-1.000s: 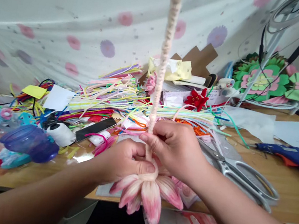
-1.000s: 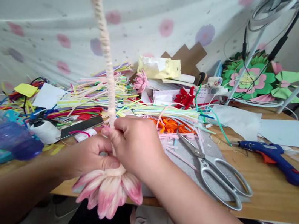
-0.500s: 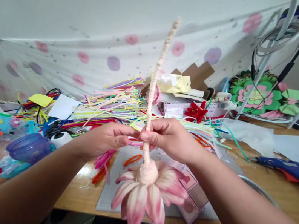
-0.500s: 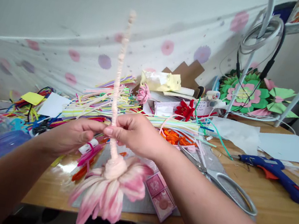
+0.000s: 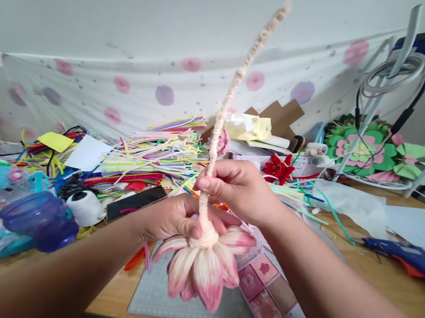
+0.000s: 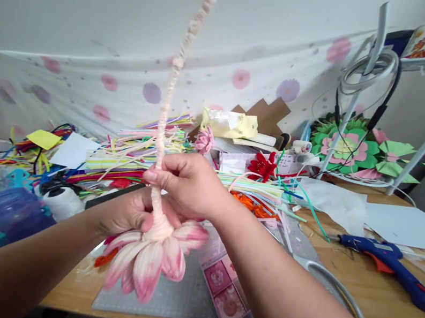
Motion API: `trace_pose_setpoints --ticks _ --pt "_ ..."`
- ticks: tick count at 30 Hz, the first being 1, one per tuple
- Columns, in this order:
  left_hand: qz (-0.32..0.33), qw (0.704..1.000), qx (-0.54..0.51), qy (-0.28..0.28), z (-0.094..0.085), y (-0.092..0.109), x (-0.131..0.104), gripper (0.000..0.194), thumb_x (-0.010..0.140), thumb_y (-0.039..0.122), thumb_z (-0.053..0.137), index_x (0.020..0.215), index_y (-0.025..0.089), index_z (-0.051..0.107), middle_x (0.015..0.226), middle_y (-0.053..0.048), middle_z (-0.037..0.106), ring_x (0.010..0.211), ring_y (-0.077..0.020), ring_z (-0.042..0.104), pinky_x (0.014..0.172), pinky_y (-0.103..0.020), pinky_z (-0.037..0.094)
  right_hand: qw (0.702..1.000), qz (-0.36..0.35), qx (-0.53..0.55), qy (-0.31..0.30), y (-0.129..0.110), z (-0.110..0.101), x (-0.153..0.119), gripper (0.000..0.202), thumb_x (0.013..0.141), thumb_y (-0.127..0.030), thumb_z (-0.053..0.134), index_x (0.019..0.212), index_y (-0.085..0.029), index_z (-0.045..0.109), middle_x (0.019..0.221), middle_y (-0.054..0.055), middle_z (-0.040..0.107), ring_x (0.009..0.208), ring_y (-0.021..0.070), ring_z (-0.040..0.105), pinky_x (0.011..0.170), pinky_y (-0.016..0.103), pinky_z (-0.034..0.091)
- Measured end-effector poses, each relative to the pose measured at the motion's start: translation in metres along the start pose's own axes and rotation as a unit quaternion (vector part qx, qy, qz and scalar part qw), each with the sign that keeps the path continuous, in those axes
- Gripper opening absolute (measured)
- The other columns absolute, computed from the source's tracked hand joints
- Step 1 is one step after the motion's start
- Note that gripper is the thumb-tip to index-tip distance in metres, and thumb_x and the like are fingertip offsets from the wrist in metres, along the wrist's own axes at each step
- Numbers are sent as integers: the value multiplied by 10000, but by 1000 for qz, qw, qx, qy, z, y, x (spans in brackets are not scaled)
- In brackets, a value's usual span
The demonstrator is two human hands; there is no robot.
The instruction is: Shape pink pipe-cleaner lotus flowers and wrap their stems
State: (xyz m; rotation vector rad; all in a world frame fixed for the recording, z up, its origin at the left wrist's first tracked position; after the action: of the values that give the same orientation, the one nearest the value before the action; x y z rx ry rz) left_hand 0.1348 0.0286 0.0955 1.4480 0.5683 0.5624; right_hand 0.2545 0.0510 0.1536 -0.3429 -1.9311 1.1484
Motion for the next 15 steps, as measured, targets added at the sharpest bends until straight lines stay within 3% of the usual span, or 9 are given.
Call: trace_pose_setpoints --ticks 3,7,9,12,15 --pt "13 999 4 51 -4 -7 -4 360 659 439 771 883 157 755 908 -78 720 905 -193 648 768 -228 473 999 -17 -38 -15 0 4 5 448 787 -517 641 561 -156 504 540 -55 407 534 81 381 486 207 304" --pt "2 992 -2 124 -11 -19 -8 374 627 430 796 845 128 754 835 -92 709 743 -185 633 704 -267 473 998 -10 -43 -38 7 8 10 457 776 -544 638 568 -161 503 547 -52 408 555 91 391 505 214 311" --pt "3 993 8 121 -12 -19 -10 467 622 491 777 914 128 744 873 -99 707 785 -196 628 772 -298 470 999 2 -17 -51 11 7 10 444 783 -540 631 586 -161 508 567 -49 423 560 93 407 521 222 330" --pt "68 988 50 126 -17 -4 -17 690 612 634 701 1092 138 683 1058 -114 673 980 -251 601 955 -368 410 998 7 18 -61 15 1 9 427 792 -544 617 635 -154 538 611 -39 471 582 98 441 556 236 367" --pt "99 952 165 240 -27 18 -29 435 723 498 700 1023 184 683 1071 -71 671 1029 -232 587 963 -340 399 999 3 4 -44 17 -5 10 425 786 -550 619 656 -150 554 626 -32 488 597 102 445 571 243 379"
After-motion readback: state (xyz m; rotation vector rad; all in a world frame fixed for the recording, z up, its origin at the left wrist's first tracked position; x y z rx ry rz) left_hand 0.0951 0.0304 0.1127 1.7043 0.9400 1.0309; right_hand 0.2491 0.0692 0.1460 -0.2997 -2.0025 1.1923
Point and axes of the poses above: each hand's wrist, its own x-axis towards the middle knuckle, its own z-axis out of the palm, y = z × x, the point moved 4 cm from there along x, towards the middle knuckle
